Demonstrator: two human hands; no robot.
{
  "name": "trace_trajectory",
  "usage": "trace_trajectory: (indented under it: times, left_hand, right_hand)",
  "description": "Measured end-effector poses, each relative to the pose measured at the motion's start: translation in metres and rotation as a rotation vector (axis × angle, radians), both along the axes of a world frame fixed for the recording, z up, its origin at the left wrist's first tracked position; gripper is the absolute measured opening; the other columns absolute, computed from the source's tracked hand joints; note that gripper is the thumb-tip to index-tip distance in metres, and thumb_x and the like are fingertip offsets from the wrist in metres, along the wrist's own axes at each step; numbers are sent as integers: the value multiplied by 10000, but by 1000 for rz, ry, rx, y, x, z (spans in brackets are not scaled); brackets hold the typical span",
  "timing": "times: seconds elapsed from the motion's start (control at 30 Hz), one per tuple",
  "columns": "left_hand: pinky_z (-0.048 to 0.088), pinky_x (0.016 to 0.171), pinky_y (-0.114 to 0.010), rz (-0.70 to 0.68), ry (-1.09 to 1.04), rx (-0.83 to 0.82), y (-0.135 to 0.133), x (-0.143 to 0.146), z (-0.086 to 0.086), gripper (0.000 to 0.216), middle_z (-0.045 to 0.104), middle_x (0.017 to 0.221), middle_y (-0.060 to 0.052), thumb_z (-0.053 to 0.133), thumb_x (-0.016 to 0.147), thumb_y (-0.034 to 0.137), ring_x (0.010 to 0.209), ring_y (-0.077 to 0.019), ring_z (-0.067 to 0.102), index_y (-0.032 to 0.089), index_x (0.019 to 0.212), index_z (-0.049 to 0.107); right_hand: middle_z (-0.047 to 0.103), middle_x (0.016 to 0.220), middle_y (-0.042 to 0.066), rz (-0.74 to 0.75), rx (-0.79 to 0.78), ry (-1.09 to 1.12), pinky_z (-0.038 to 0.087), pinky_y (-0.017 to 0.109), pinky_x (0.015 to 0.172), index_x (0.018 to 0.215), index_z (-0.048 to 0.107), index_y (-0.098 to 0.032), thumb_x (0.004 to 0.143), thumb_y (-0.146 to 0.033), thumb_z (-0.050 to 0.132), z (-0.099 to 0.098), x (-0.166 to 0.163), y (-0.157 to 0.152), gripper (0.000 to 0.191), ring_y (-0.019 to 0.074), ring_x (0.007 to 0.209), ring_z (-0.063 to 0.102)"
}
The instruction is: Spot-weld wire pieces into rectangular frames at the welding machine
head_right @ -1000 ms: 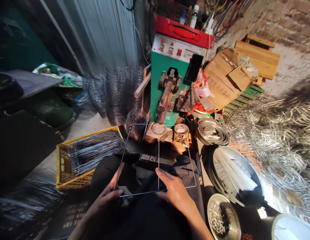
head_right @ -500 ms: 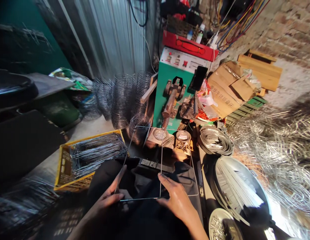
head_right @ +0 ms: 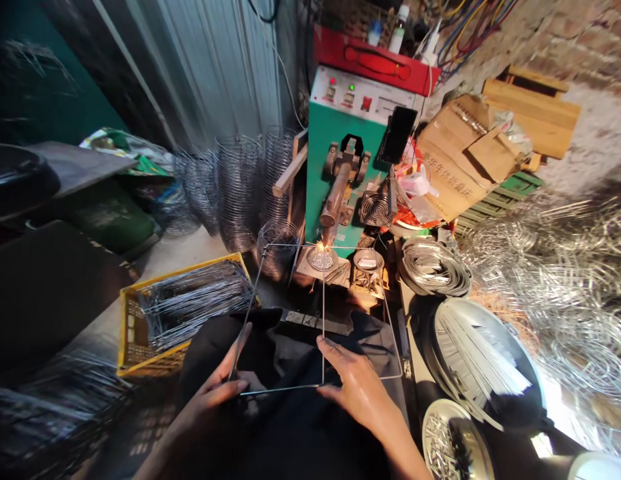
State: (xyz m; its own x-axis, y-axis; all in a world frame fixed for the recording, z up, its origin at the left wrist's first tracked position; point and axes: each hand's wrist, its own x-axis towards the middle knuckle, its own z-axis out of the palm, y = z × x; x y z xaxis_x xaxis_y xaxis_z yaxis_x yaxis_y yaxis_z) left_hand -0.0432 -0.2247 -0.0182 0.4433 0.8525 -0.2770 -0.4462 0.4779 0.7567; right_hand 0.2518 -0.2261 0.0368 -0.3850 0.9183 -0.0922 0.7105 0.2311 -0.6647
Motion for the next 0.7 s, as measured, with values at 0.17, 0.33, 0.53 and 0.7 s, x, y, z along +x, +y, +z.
trace_trajectory:
  times: [0.17, 0.33, 0.53, 0.7]
  left_hand:
    - [500, 547, -264, -21, -14, 86, 0, 0, -10, 1062, 736, 758, -82, 606, 871, 192, 600, -220, 680, 283, 1548, -207]
    - [531, 573, -292, -30, -16, 181, 20, 0, -16, 1028, 739, 790, -86, 576, 892, 157, 623, -214, 682, 265, 1556, -201]
    - [562, 649, -290, 0, -119, 238, 113, 10, -10, 962, 754, 818, -46, 604, 846, 92, 677, -195, 717, 271, 1601, 35]
    - [564, 623, -286, 10, -81, 271, 199, 12, -8, 896, 768, 834, -83, 579, 863, 102, 712, -220, 741, 223, 1601, 87]
  right_hand:
    - [443, 1533, 42, -11, 27, -5, 401, 430, 1162, 1533, 364, -326, 790, -210, 781, -7, -2, -4, 860, 264, 1367, 489]
    - [499, 1495, 62, -16, 124, 24, 413, 424, 1149, 1520, 406, -283, 821, -258, 753, -17, -1, 11, 781, 265, 1351, 509]
    - [630, 1359, 108, -49, 256, -72, 478, 418, 1050, 1503, 440, -228, 843, -390, 738, -4, 3, 100, 742, 281, 1239, 608]
    - [710, 1197, 136, -104, 343, -296, 508, 418, 939, 1489, 463, -206, 815, -531, 737, 12, 10, 184, 797, 325, 1121, 662]
